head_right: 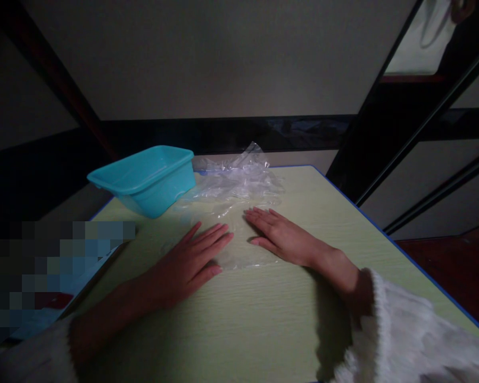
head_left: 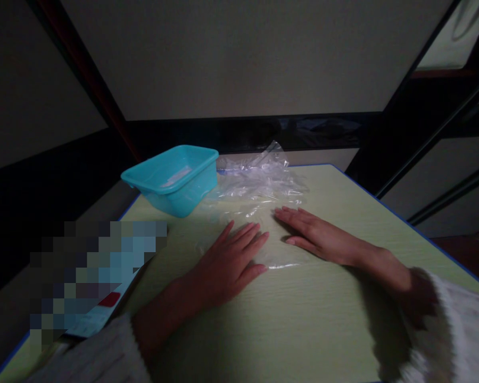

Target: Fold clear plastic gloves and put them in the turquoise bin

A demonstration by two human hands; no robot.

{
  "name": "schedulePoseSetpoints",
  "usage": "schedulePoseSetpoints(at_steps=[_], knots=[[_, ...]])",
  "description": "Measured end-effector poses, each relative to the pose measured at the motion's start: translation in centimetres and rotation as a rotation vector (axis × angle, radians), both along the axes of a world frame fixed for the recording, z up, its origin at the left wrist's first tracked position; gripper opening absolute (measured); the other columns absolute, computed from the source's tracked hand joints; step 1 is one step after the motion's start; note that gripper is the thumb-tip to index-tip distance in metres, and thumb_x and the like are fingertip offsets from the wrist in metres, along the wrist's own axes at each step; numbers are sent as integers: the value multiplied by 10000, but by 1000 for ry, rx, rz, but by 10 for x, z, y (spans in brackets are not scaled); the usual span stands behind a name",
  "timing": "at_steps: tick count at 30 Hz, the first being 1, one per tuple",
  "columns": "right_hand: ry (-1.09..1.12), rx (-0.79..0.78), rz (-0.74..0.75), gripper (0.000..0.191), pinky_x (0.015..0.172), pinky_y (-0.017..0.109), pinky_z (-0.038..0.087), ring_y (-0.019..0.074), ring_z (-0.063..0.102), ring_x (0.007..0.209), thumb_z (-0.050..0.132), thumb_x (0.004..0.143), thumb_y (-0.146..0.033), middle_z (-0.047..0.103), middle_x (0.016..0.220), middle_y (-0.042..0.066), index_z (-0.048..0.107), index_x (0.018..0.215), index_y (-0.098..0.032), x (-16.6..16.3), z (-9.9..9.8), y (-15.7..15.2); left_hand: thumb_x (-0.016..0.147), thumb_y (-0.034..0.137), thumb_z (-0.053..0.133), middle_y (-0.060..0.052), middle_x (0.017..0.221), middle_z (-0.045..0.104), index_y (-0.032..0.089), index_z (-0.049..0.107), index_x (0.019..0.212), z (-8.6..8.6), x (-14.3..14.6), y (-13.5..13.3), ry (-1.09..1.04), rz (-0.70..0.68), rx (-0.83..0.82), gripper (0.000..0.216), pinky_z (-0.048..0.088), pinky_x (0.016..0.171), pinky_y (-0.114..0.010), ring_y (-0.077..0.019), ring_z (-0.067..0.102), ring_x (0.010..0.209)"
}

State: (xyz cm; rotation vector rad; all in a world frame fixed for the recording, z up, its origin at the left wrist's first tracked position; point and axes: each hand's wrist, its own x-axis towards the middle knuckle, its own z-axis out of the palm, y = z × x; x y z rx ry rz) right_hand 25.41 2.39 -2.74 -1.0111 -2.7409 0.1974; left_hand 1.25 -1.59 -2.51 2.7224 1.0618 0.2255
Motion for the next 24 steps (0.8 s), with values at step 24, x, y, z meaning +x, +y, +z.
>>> schedulePoseSetpoints(at_steps=[24], knots=[[-17,-9,134,416,987,398,410,236,468,1194,370,929,-333,505,1292,175,509,1222,-72,-11,9,-12,915,390,333,-136,1416,344,162,452,1271,-8,-4,15,40,224,119,440,95,1015,-659,-311,217,1334]])
